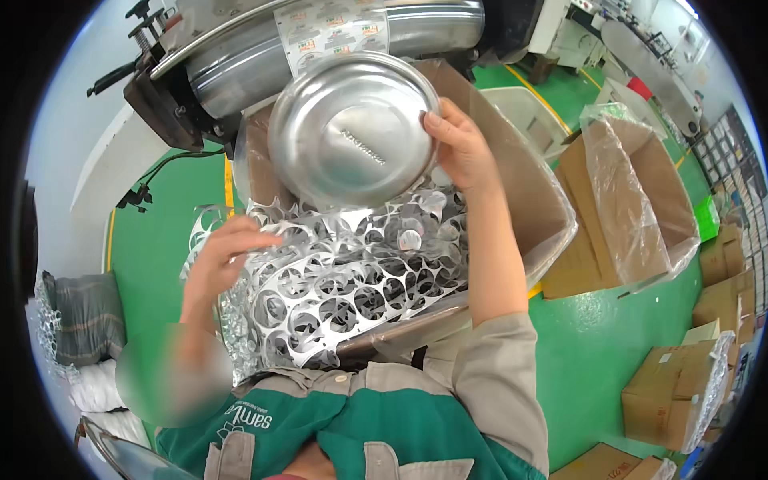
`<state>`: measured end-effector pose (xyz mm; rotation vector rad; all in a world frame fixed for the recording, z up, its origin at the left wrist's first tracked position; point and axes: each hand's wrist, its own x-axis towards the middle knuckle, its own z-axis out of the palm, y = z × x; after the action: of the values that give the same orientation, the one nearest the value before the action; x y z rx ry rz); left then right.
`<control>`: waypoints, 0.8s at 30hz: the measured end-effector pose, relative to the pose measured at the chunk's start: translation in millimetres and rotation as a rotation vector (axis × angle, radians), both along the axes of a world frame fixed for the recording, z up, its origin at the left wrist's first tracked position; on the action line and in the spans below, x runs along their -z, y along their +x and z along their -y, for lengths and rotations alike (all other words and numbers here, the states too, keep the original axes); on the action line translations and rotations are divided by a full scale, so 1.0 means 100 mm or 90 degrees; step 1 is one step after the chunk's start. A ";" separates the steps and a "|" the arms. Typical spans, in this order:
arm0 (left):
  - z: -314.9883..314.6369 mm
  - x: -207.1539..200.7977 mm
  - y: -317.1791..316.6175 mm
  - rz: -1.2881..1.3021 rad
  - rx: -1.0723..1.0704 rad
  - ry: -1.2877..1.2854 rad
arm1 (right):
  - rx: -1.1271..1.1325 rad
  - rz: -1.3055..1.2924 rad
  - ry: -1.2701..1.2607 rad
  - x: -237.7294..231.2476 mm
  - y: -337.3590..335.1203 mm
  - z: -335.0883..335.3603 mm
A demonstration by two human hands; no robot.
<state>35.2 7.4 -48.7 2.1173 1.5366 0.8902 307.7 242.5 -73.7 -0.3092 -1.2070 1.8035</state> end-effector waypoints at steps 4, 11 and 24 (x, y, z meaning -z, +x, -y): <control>0.23 -0.34 -0.11 0.299 -0.182 0.040 | -0.020 0.452 0.040 1.08 -0.05 -0.51; 0.01 0.15 -0.50 0.402 -0.412 -0.188 | 0.365 0.878 0.476 0.84 0.17 -0.49; 0.03 -0.26 -0.59 0.721 -0.455 0.055 | 0.030 0.930 0.365 1.44 0.25 -0.52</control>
<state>-24.1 4.1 -22.8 0.6644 1.5014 1.9303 332.9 294.8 -217.8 -1.4089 -2.5397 0.9112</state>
